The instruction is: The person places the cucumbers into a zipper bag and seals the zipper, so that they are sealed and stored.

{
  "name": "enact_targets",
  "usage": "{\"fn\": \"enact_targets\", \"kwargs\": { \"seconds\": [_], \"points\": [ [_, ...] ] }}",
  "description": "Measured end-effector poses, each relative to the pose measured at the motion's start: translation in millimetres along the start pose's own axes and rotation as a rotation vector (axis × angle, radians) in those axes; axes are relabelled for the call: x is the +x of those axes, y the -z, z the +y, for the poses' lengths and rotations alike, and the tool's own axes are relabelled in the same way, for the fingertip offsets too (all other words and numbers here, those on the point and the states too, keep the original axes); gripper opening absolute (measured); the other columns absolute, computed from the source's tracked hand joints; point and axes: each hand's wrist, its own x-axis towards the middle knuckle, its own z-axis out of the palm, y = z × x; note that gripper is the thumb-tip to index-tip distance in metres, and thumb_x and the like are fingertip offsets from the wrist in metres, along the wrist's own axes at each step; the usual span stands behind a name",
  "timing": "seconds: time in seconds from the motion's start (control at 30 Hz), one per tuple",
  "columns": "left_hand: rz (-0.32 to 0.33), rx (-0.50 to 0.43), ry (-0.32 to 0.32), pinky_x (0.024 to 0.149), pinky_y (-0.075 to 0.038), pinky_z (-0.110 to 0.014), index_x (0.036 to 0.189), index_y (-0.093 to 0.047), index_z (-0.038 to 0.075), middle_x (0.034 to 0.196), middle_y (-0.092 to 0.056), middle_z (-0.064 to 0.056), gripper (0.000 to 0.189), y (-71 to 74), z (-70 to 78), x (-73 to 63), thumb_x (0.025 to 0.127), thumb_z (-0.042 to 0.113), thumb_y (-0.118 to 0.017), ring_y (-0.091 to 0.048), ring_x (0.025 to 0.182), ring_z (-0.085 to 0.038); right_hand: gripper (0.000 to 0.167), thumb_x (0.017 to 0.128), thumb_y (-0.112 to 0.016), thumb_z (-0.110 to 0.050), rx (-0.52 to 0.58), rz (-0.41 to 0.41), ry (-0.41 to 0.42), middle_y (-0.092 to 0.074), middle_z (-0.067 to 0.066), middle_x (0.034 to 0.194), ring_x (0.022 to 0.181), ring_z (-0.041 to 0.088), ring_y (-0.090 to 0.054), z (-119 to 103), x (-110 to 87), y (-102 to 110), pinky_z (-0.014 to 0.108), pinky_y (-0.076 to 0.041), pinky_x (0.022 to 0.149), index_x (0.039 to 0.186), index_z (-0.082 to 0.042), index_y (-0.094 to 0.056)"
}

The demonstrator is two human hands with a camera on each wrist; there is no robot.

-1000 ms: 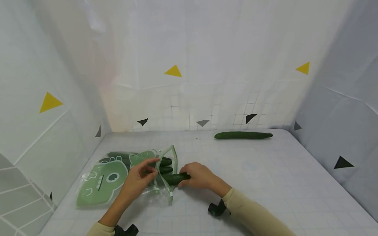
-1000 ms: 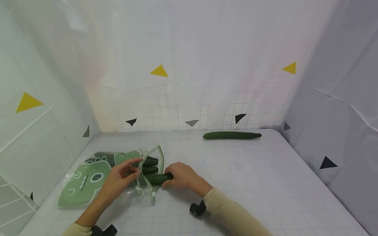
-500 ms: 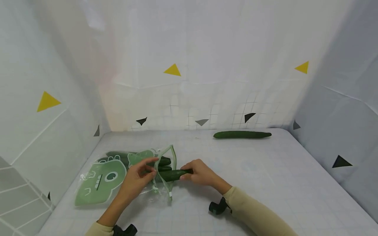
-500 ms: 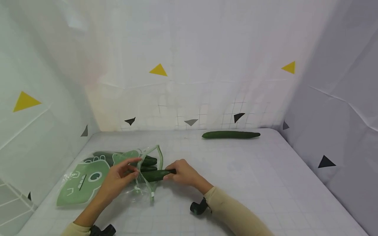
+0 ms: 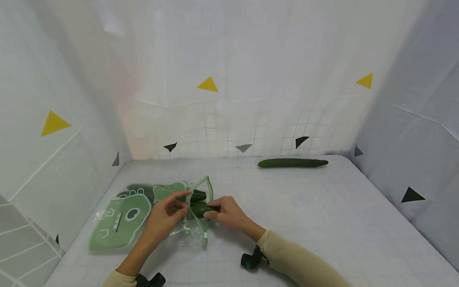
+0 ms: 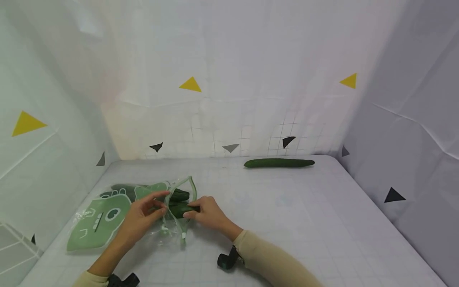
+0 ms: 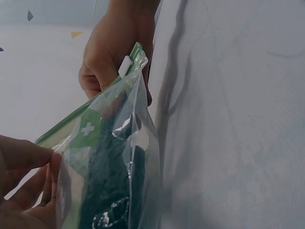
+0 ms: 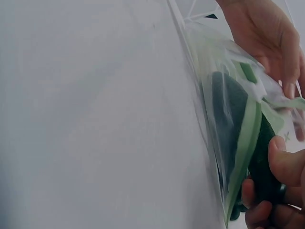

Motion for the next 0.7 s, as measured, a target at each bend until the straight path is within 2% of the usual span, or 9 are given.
{"fn": "enact_targets", "kwargs": {
  "seconds": [0.1, 0.17, 0.27, 0.33, 0.43, 0.53, 0.63, 0.7],
  "points": [
    [-0.001, 0.003, 0.0, 0.079, -0.057, -0.033, 0.136, -0.067, 0.011, 0.098, -0.072, -0.006, 0.044, -0.1, -0.7, -0.5, 0.095, -0.001, -0.074, -0.068, 0.093, -0.025, 0.03, 0.096, -0.077, -0.018, 0.001, -0.002, 0.014, -0.071, -0.001, 0.072, 0.046, 0.003, -0.039, -3, 4.4, -7, 0.02, -0.035, 0.049, 0.12, 0.001, -0.077],
    [-0.004, 0.003, 0.006, 0.08, -0.057, -0.033, 0.136, -0.067, 0.012, 0.098, -0.072, -0.006, 0.044, -0.3, -1.3, -0.8, 0.095, -0.001, -0.075, -0.068, 0.094, -0.025, 0.03, 0.096, -0.078, -0.018, -0.008, -0.004, 0.022, -0.068, -0.004, 0.068, 0.045, 0.002, -0.039, -4, 7.1, -11, 0.019, -0.035, 0.049, 0.12, 0.0, -0.077],
    [-0.009, 0.004, 0.012, 0.082, -0.057, -0.033, 0.137, -0.067, 0.013, 0.099, -0.072, -0.005, 0.044, -0.2, -2.4, -1.0, 0.095, 0.0, -0.074, -0.068, 0.095, -0.024, 0.028, 0.096, -0.078, -0.016, -0.033, 0.0, 0.035, -0.071, -0.003, 0.073, 0.048, 0.002, -0.04, -5, 11.3, -17, 0.018, -0.036, 0.05, 0.119, 0.0, -0.077],
    [-0.01, 0.001, 0.001, 0.082, -0.057, -0.033, 0.137, -0.067, 0.012, 0.1, -0.071, -0.006, 0.044, 0.1, -2.9, -0.9, 0.095, 0.0, -0.074, -0.068, 0.095, -0.024, 0.026, 0.095, -0.077, -0.013, -0.046, 0.01, 0.037, -0.074, -0.002, 0.083, 0.051, 0.001, -0.043, -6, 14.3, -21, 0.018, -0.038, 0.051, 0.119, -0.001, -0.078],
    [-0.01, -0.01, -0.015, 0.082, -0.057, -0.032, 0.137, -0.067, 0.011, 0.101, -0.071, -0.007, 0.043, 0.6, -2.1, -0.6, 0.096, 0.0, -0.074, -0.068, 0.095, -0.025, 0.025, 0.095, -0.076, -0.011, -0.056, 0.022, 0.034, -0.076, 0.001, 0.088, 0.052, 0.002, -0.045, -10, 18.7, -26, 0.018, -0.039, 0.051, 0.118, 0.0, -0.078],
    [-0.012, -0.027, -0.018, 0.082, -0.056, -0.032, 0.137, -0.067, 0.01, 0.101, -0.071, -0.009, 0.043, 0.9, -0.5, -0.6, 0.096, 0.001, -0.074, -0.067, 0.095, -0.027, 0.024, 0.094, -0.076, -0.011, -0.061, 0.019, 0.025, -0.075, -0.002, 0.086, 0.05, 0.002, -0.043, -13, 22.6, -29, 0.018, -0.037, 0.05, 0.115, -0.001, -0.079],
    [-0.015, -0.035, -0.009, 0.082, -0.055, -0.031, 0.137, -0.067, 0.01, 0.101, -0.07, -0.01, 0.042, 1.3, 1.2, -0.6, 0.096, 0.002, -0.074, -0.067, 0.096, -0.027, 0.019, 0.094, -0.078, -0.015, -0.093, 0.013, 0.022, -0.071, -0.004, 0.077, 0.05, 0.002, -0.041, -15, 25.4, -31, 0.018, -0.036, 0.05, 0.108, -0.004, -0.081],
    [-0.016, -0.04, -0.009, 0.082, -0.055, -0.031, 0.137, -0.067, 0.01, 0.102, -0.07, -0.01, 0.043, 1.4, 1.7, -0.5, 0.096, 0.002, -0.074, -0.067, 0.096, -0.028, 0.016, 0.093, -0.081, -0.018, -0.13, 0.027, 0.011, -0.07, -0.005, 0.077, 0.054, 0.001, -0.045, -16, 26.0, -30, 0.017, -0.039, 0.052, 0.104, -0.006, -0.082]
  ]
}}
